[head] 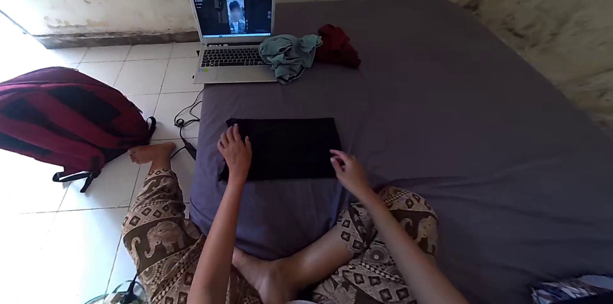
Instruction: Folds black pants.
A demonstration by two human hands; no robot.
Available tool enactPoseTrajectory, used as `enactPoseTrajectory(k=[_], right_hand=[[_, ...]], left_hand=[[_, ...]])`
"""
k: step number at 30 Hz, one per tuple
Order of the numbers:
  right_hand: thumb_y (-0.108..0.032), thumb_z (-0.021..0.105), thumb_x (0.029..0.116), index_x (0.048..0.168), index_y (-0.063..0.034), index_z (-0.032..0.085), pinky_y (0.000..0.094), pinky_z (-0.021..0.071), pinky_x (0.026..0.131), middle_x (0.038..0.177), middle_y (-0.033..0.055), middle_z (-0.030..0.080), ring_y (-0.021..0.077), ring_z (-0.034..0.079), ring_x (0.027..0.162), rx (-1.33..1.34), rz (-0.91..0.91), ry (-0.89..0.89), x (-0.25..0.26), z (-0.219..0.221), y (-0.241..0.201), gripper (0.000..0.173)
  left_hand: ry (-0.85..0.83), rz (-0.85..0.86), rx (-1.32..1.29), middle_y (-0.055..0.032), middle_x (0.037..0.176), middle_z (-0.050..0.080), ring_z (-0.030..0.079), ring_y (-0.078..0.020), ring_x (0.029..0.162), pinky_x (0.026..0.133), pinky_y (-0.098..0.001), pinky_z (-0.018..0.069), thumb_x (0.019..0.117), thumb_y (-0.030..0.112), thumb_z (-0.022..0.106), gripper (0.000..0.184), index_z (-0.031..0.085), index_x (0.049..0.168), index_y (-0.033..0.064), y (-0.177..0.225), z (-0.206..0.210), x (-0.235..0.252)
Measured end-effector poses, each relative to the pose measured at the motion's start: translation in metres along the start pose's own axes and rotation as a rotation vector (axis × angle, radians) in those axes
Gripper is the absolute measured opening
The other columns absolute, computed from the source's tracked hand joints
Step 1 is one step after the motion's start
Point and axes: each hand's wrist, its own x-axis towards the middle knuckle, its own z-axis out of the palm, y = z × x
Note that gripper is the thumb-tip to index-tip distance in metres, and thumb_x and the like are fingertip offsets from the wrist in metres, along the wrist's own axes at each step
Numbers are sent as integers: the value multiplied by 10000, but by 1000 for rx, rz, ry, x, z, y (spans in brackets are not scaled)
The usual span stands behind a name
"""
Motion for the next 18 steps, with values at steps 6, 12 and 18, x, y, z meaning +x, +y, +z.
enactPoseTrajectory(k=[6,12,18], right_hand=[[-367,398,1102,1622,-154,326,748,7,1181,1689,254,151,487,99,1559,-430,-68,16,35,68,29,567],[-215,550,1057,1522,92,364,585,344,1156,1488,380,427,538,425,1384,-39,179,277,43,44,22,588],[-15,651,969,1534,-5,348,456,483,1024,1414,262,527,310,573,1238,534,507,-103,67,-2,16,641]], left_hand=[[-222,220,78,-131,1630,383,245,-373,1550,1209,-702,38,1092,360,398,471,535,1507,184,-43,38,25],[-149,138,92,-217,1604,391,254,-402,1541,1204,-711,24,1081,205,451,443,538,1458,-9,-38,28,31],[-162,343,-60,-155,1594,434,315,-427,1511,1173,-757,74,1009,398,548,561,555,1477,88,19,54,-38]])
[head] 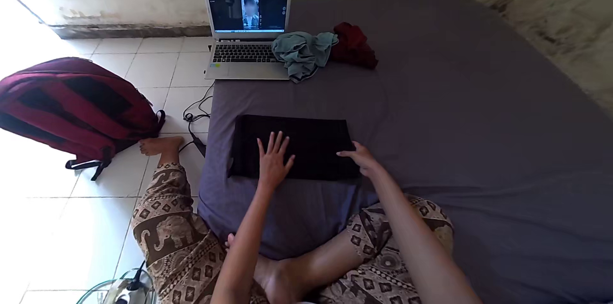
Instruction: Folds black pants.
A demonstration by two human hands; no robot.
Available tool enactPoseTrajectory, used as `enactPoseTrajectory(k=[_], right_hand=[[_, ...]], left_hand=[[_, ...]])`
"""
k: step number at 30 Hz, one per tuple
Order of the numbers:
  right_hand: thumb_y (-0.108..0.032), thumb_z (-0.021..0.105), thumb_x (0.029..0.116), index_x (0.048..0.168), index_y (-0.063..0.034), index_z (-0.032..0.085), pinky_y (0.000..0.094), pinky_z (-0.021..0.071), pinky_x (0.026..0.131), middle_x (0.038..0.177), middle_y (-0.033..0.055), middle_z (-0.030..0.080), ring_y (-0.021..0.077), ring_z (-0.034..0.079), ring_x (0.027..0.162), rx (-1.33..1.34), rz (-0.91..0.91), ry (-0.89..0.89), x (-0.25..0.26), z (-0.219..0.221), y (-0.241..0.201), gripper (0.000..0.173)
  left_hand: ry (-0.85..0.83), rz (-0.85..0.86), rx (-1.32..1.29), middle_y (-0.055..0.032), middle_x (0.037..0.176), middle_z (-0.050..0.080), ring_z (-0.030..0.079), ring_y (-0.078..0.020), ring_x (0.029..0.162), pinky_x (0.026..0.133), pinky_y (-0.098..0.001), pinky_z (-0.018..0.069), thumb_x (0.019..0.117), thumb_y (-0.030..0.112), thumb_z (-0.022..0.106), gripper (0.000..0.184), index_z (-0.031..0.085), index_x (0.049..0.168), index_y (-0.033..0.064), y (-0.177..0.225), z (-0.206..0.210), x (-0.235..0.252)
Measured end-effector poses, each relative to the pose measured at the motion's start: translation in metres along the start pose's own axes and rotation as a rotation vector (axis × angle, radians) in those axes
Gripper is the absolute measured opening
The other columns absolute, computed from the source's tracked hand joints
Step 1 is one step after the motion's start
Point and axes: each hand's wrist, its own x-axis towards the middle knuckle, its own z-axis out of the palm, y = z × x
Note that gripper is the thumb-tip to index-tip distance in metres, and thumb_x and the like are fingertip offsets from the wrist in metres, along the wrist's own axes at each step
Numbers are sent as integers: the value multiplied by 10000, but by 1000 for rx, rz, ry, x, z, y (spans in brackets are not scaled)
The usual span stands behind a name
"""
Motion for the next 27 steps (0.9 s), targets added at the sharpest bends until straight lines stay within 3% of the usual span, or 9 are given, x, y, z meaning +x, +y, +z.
enactPoseTrajectory(k=[2,4,6,9,12,14,18,23,27], right_hand=[[-33,541,1012,1472,-47,404,336,548,842,1218,157,607,171,642,997,160,36,-101,-13,-4,-14,481],[-24,523,1013,1468,-46,400,290,560,789,1172,125,618,123,653,936,261,-29,-112,-32,3,-38,471],[27,550,981,1475,-12,385,278,565,830,1225,130,606,112,650,993,270,-164,-128,-54,24,-65,522],[79,643,922,1482,32,369,322,546,917,1296,197,586,174,630,1082,174,-331,-202,-79,77,-99,625],[12,579,1008,1607,-35,59,322,608,729,1061,160,643,166,703,804,148,-358,-425,-91,136,-117,795],[-18,510,1053,1622,-75,-46,336,619,750,1062,161,645,182,716,808,179,-332,-561,-87,161,-114,797],[-41,495,1065,1603,-10,176,314,586,735,1110,185,651,178,689,817,60,-282,-462,-70,165,-85,627],[-10,494,1056,1478,61,435,270,495,669,971,172,647,142,581,715,-175,-300,-100,-58,138,-36,432],[-27,528,1017,1370,80,586,425,521,909,1109,263,682,351,653,995,-409,-589,101,-62,147,-3,373]], left_hand=[[-100,-13,-22,-152,1632,371,257,-424,1535,1191,-728,42,1010,437,529,601,508,1520,119,3,5,-8],[-127,-65,-164,-201,1609,390,259,-435,1531,1229,-658,60,1030,366,541,559,529,1486,44,6,-6,-4],[-51,-171,-502,-279,1508,488,396,-414,1469,1249,-533,221,1060,209,511,460,544,1397,-104,11,-30,0],[12,-516,-1153,-286,1427,544,587,-319,1287,1071,-433,476,1122,188,245,484,402,1456,-125,2,-76,10],[-51,-749,-1465,-255,1434,538,634,-300,1196,974,-446,519,1103,458,20,704,276,1553,-18,-42,-99,14],[-93,-784,-1359,-218,1379,588,623,-259,1177,983,-436,503,1107,474,70,696,353,1532,1,-72,-95,10],[-111,-732,-1125,-229,1386,570,607,-256,1225,1051,-429,492,1096,200,471,449,422,1479,-30,-80,-96,8],[-74,-654,-1063,-275,1474,476,549,-297,1304,1094,-432,448,1086,72,449,470,336,1529,-39,-82,-91,1],[38,-655,-882,-308,1285,624,643,-347,1174,1031,-462,493,1023,34,582,482,420,1460,-88,-87,-87,-2]])
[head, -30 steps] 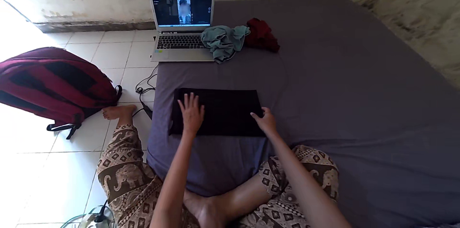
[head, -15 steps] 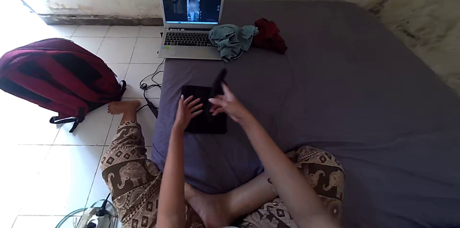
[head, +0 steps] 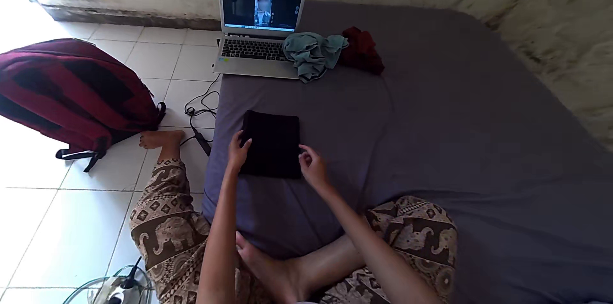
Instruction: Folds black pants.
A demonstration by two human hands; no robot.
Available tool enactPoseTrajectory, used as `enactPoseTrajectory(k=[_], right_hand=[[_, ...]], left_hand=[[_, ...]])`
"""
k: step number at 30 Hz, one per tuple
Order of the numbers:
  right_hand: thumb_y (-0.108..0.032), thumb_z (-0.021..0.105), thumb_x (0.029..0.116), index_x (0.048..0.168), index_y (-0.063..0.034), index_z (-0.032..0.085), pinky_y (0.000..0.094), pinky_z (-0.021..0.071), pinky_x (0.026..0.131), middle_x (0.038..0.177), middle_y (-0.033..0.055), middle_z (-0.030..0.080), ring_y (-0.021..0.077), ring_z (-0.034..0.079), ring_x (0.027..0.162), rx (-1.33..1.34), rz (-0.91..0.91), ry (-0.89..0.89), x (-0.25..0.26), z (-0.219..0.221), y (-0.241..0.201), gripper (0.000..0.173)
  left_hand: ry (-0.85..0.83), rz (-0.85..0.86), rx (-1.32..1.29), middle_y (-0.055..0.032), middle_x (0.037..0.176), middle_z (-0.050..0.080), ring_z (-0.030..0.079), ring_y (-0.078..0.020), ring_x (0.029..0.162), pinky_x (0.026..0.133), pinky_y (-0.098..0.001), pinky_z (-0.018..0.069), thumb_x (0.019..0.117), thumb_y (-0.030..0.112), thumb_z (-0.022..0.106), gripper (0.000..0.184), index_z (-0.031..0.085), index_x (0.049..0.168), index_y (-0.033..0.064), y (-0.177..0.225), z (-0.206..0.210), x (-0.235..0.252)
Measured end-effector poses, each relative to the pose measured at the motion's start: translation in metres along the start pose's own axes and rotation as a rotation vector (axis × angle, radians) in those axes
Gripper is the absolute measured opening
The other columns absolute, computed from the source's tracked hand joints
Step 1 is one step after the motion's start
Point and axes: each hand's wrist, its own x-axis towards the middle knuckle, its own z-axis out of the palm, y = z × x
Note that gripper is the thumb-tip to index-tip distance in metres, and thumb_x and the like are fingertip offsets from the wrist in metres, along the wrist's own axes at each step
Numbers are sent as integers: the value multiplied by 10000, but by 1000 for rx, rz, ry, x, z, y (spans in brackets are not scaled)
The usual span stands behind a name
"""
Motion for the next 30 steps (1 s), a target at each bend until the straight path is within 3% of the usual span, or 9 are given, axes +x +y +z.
enactPoseTrajectory(k=[2,5,7,11,16,20,23,26,30], right_hand=[[-44,565,984,1360,61,610,528,475,1034,1260,306,628,464,594,1184,-83,-138,16,-5,18,1,393],[-50,590,951,1313,21,666,614,448,974,1297,305,605,501,564,1205,-190,-260,9,-3,37,-12,376],[-52,571,965,1298,19,673,602,437,975,1306,293,605,481,559,1218,-206,-259,-42,4,40,-30,355],[-71,475,1046,1390,64,571,439,471,1061,1363,285,577,388,592,1233,-88,-139,-219,28,45,-70,382],[-310,400,1116,1528,45,358,446,454,1089,1473,268,502,351,580,1297,-136,156,-392,55,66,-129,545],[-489,556,1026,1614,19,125,438,456,1080,1512,276,440,353,519,1360,-371,325,-466,78,93,-157,889],[-337,748,897,1611,28,111,409,492,1044,1467,276,466,348,531,1340,-468,361,-422,86,117,-155,1025],[-140,734,864,1615,9,84,374,515,1003,1433,263,482,325,566,1304,-541,374,-404,87,124,-158,1004],[-5,700,867,1577,24,177,427,519,1007,1400,259,543,348,579,1302,-548,334,-411,91,114,-157,882]], left_hand=[[98,26,137,-292,1218,665,686,-358,1079,969,-466,530,968,30,671,536,441,1437,-90,6,-2,-5],[192,-15,443,-295,1297,614,643,-406,1131,984,-519,506,934,156,739,640,440,1442,-94,17,-12,-20],[144,-204,612,-333,1411,521,504,-465,1334,1092,-591,403,965,354,707,712,448,1443,-106,29,-19,-36],[1,-408,722,-290,1337,603,568,-420,1292,1060,-567,439,981,546,617,715,579,1329,-77,40,-20,-59],[-26,-429,595,-282,1277,633,606,-388,1230,1043,-539,452,997,442,647,571,644,1228,-79,32,-16,-56],[-9,-454,80,-276,1188,651,699,-308,1014,903,-427,581,992,213,695,423,602,1250,-109,6,-13,-44],[65,-403,-240,-228,1080,661,648,-230,885,796,-374,557,1014,66,609,262,615,1211,-106,-7,-3,-47],[107,-320,-321,-189,1042,659,623,-176,836,752,-335,542,1000,0,592,239,607,1218,-96,-12,6,-51],[87,-148,-135,-281,1252,635,649,-309,1093,944,-447,527,939,-52,632,405,567,1335,-111,-10,9,-52]])
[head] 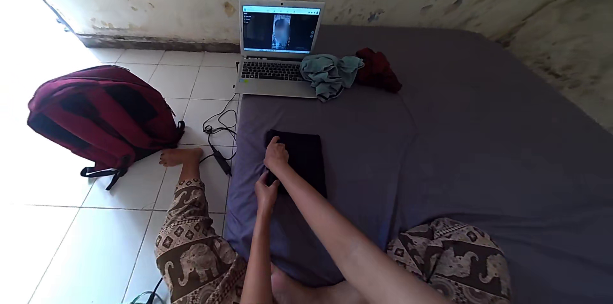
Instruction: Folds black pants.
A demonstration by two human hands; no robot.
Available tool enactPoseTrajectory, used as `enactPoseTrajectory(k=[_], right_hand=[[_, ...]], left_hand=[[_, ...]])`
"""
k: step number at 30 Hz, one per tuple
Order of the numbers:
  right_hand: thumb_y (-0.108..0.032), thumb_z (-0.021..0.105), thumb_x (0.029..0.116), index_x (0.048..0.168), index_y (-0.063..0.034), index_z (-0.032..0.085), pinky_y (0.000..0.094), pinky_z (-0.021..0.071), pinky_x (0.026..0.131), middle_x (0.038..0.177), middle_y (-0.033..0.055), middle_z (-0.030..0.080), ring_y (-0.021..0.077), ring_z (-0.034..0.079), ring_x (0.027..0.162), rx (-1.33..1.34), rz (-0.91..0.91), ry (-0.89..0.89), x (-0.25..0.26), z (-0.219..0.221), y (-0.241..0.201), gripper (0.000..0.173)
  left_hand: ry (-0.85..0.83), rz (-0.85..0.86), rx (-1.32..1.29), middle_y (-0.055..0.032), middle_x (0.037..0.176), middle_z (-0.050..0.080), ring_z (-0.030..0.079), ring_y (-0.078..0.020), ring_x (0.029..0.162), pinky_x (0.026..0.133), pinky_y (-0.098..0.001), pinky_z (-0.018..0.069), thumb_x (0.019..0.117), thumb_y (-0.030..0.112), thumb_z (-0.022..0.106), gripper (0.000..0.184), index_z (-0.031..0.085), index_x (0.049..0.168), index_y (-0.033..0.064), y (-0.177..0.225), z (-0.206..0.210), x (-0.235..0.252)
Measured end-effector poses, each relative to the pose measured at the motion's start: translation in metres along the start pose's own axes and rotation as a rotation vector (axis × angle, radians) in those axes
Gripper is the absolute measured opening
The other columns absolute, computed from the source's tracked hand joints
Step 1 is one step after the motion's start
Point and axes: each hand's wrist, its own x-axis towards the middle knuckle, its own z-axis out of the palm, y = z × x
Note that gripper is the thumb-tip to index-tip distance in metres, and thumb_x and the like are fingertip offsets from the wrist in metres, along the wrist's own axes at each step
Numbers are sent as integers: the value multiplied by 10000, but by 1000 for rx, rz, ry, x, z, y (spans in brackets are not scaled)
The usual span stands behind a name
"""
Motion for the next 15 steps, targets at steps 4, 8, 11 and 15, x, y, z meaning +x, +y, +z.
enactPoseTrajectory(k=[4,8,11,15], right_hand=[[-112,658,949,1528,88,260,488,455,1081,1426,284,529,372,551,1331,130,-111,-72,-20,-43,19,731],[-112,607,1022,1493,84,340,506,446,1074,1380,322,541,391,561,1280,567,-314,-24,-44,-83,59,576],[3,561,1012,1477,53,383,416,505,992,1335,268,567,286,605,1169,891,-428,15,-70,-92,98,500],[43,511,1013,1492,54,348,290,533,948,1351,192,554,152,621,1132,1141,-427,-17,-77,-59,156,506]], left_hand=[[-21,156,338,-278,1284,651,626,-357,1226,1083,-470,451,931,-62,595,419,595,1350,-85,55,-5,-32],[14,399,577,-247,1229,691,663,-384,1167,1027,-521,495,906,-78,580,422,660,1317,-22,115,-2,-78],[15,451,793,-221,1245,685,659,-391,1154,967,-521,518,932,-67,563,410,684,1310,31,146,13,-118],[-29,469,949,-251,1258,670,658,-417,1147,922,-507,542,926,-107,547,390,675,1287,-33,117,51,-144]])
